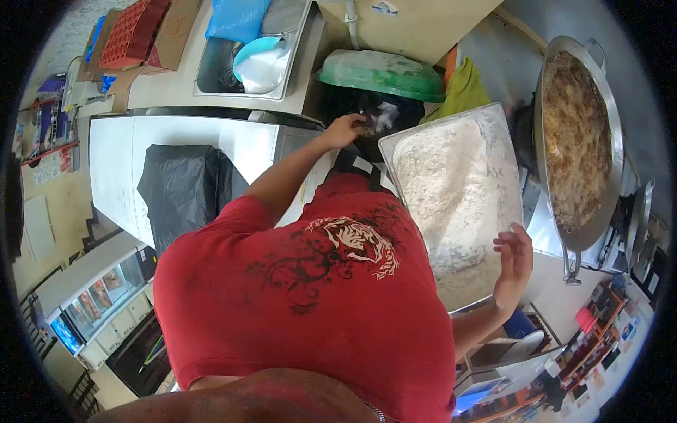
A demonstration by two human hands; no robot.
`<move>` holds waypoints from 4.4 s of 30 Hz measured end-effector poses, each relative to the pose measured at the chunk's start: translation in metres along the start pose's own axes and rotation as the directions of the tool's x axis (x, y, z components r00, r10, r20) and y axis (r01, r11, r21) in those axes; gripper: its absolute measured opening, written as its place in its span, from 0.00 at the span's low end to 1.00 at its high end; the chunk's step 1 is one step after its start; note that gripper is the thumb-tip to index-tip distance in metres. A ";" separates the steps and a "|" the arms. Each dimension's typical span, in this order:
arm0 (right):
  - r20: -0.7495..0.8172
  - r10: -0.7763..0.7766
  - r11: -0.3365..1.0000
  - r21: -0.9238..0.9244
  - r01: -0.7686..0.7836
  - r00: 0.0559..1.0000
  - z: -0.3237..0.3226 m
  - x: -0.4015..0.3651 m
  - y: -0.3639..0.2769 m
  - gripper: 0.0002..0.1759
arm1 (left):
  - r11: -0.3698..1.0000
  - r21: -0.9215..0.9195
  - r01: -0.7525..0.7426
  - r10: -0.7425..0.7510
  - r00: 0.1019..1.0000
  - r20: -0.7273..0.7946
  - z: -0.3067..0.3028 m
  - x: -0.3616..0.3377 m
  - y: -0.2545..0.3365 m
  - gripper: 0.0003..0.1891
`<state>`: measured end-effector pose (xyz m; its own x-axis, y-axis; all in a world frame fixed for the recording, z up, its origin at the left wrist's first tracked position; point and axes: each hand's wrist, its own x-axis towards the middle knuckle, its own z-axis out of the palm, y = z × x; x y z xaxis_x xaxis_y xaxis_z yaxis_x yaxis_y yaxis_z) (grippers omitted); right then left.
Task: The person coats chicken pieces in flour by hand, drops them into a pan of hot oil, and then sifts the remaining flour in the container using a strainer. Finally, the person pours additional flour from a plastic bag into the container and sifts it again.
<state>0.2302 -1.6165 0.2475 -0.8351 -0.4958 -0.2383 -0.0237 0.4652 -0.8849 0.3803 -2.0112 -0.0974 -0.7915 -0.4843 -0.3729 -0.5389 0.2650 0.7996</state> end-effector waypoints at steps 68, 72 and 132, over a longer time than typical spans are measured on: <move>-0.844 0.447 0.706 0.130 -0.697 0.295 -0.017 -0.432 -0.063 0.26 | 0.852 -0.119 -0.509 0.311 0.310 0.898 0.193 -0.188 0.103 0.13; -0.825 0.393 0.698 -0.020 -0.716 0.406 -0.045 -0.445 -0.020 0.22 | 0.872 -0.039 -0.488 0.243 0.363 0.900 0.233 -0.240 0.064 0.13; -0.732 0.590 0.571 0.676 -0.465 -0.340 0.096 -0.591 0.232 0.15 | 0.620 0.775 -0.121 0.702 0.527 -0.479 -0.418 0.076 0.374 0.31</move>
<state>0.7710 -1.2862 0.1447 -0.1324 0.9801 -0.1482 0.7463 0.0002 -0.6657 0.2385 -2.2974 0.3700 -0.6572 -0.4685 0.5904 -0.4618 0.8694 0.1758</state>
